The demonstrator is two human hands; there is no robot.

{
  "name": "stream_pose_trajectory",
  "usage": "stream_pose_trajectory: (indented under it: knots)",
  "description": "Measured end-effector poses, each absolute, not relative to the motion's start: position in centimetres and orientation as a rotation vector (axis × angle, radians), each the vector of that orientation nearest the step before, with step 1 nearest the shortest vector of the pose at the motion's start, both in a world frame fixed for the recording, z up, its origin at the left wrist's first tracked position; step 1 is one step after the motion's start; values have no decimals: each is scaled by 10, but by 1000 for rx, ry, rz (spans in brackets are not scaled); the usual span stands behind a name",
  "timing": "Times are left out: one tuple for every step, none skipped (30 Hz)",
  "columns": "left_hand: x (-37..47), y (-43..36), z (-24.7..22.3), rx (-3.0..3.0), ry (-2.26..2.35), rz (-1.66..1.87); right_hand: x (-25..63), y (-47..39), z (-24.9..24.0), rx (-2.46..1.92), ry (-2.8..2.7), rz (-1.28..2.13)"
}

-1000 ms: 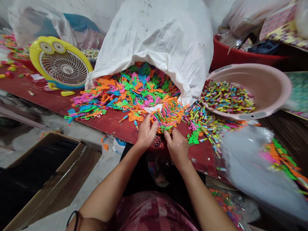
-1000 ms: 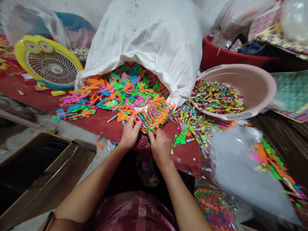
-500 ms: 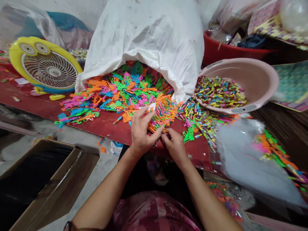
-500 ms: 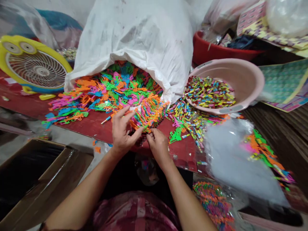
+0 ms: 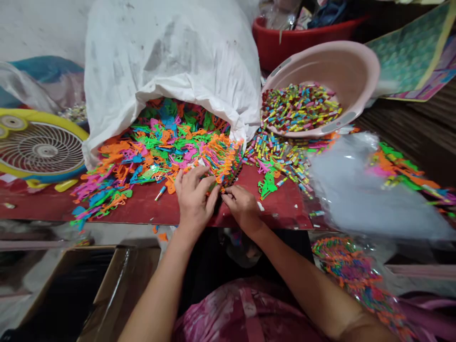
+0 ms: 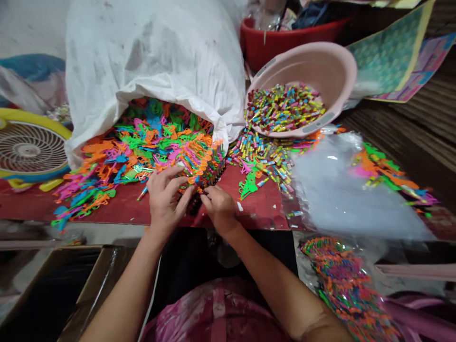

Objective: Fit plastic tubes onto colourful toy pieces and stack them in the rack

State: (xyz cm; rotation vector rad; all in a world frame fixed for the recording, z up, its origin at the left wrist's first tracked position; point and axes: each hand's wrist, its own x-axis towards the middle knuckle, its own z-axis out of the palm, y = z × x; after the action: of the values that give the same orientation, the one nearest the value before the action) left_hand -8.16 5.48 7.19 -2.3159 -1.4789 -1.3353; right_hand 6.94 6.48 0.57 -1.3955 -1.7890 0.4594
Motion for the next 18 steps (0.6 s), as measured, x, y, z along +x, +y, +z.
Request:
stream_pose_trajectory:
  knots:
    - [-82, 55, 72, -2326, -1474, -1317, 68, 65, 7, -1424, -1821, 433]
    - [-83, 56, 71, -2336, -1466, -1300, 67, 65, 9, -1459, -1847, 413]
    - [-83, 56, 71, -2341, -1456, -1285, 65, 65, 10, -1498, -1868, 396]
    - [-83, 57, 70, -2339, -1453, -1269, 64, 65, 10, -1534, -1887, 381]
    - [-83, 59, 69, -2326, -1460, -1248, 63, 65, 11, -1562, -1903, 369]
    - [-83, 60, 68, -2307, -1475, -1219, 61, 65, 11, -1582, -1914, 360]
    - [-82, 61, 67, -2286, -1493, -1183, 60, 66, 10, -1593, -1919, 358]
    - [-81, 61, 67, -2269, -1510, -1141, 60, 66, 10, -1596, -1920, 364]
    - [-81, 62, 66, -2259, -1524, -1096, 59, 66, 9, -1593, -1919, 378]
    - [-80, 62, 66, -2254, -1534, -1054, 59, 67, 9, -1586, -1918, 397]
    - [-80, 61, 66, -2253, -1542, -1015, 59, 67, 9, -1582, -1915, 415]
    - [-79, 61, 66, -2251, -1552, -981, 59, 66, 10, -1577, -1912, 431]
    - [-79, 60, 67, -2248, -1563, -950, 59, 66, 11, -1571, -1910, 445]
    - [-78, 60, 67, -2243, -1573, -922, 59, 65, 11, -1564, -1909, 457]
    - [-78, 59, 67, -2239, -1579, -897, 60, 64, 12, -1558, -1909, 467]
    - [-78, 59, 68, -2237, -1583, -873, 60, 64, 12, -1555, -1910, 474]
    - [-78, 60, 68, -2235, -1585, -853, 60, 63, 12, -1555, -1911, 479]
    - [-78, 61, 69, -2232, -1587, -836, 61, 63, 12, -1558, -1908, 482]
